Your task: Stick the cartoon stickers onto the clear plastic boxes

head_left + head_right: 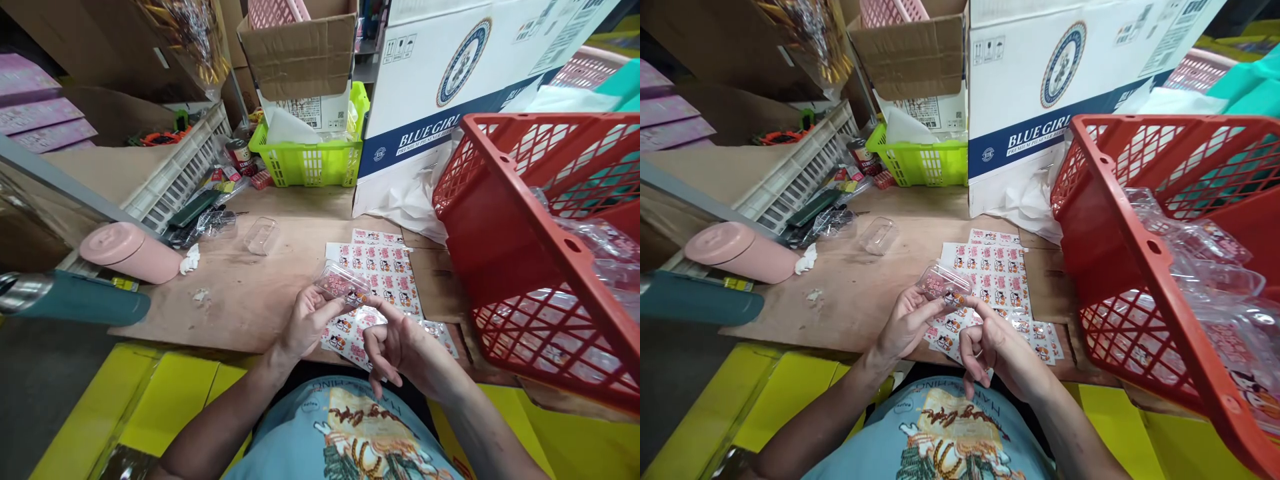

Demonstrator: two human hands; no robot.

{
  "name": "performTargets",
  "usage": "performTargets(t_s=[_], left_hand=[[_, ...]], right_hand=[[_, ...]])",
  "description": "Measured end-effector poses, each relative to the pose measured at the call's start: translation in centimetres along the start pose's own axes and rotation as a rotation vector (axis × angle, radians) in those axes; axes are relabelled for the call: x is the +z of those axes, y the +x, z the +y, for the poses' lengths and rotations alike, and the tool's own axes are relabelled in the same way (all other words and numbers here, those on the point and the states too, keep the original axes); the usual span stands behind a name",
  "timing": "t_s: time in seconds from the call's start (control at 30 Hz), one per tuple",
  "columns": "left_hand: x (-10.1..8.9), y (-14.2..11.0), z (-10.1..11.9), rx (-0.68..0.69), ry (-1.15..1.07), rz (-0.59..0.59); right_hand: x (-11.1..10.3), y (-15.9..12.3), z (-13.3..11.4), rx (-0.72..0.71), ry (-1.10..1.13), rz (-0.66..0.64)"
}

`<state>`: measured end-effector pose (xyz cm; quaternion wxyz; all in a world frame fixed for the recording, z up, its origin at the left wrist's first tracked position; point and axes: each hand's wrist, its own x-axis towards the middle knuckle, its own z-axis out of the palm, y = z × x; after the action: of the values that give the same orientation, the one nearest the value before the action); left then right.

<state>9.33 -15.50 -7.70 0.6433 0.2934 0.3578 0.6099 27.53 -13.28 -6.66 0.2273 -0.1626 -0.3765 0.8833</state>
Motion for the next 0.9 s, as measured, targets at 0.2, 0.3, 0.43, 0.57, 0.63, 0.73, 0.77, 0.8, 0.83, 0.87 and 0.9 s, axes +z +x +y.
performTargets(t_s=[0.2, 0.3, 0.43, 0.57, 0.63, 0.73, 0.77, 0.8, 0.83, 0.87, 0.9], left_hand=[[0.20, 0.11, 0.21, -0.006, 0.014, 0.004], [0.20, 0.13, 0.26, -0.021, 0.011, 0.018], [0.02, 0.16, 0.15, -0.018, 0.012, 0.022], [-0.09, 0.11, 0.04, -0.025, 0.018, 0.025], [-0.13, 0.08, -0.04, -0.028, 0.018, 0.026], [-0.21, 0.09, -0.24, -0.015, 0.016, 0.025], [-0.23, 0.10, -0.31, -0.010, 0.020, 0.027], [-0.24, 0.12, -0.36, -0.004, 0.027, 0.030], [-0.25, 0.14, -0.39, 0.001, 0.035, 0.034], [-0.24, 0.14, -0.39, 0.007, 0.042, 0.037], [-0.23, 0.13, -0.36, 0.012, 0.047, 0.038]], right_hand=[[-0.49, 0.12, 0.60, -0.004, 0.010, 0.021], [-0.50, 0.14, 0.63, -0.003, 0.015, 0.036], [-0.16, 0.29, 0.44, -0.010, 0.028, 0.028], [0.12, 0.35, 0.30, -0.005, 0.026, 0.050], [0.14, 0.31, 0.27, 0.007, 0.014, 0.063], [0.15, 0.28, 0.26, 0.020, 0.000, 0.089], [0.18, 0.28, 0.27, 0.025, -0.004, 0.098], [0.21, 0.30, 0.29, 0.029, -0.006, 0.105], [0.26, 0.32, 0.32, 0.029, -0.005, 0.109], [0.32, 0.35, 0.35, 0.027, -0.003, 0.111], [0.38, 0.38, 0.37, 0.023, -0.002, 0.111]])
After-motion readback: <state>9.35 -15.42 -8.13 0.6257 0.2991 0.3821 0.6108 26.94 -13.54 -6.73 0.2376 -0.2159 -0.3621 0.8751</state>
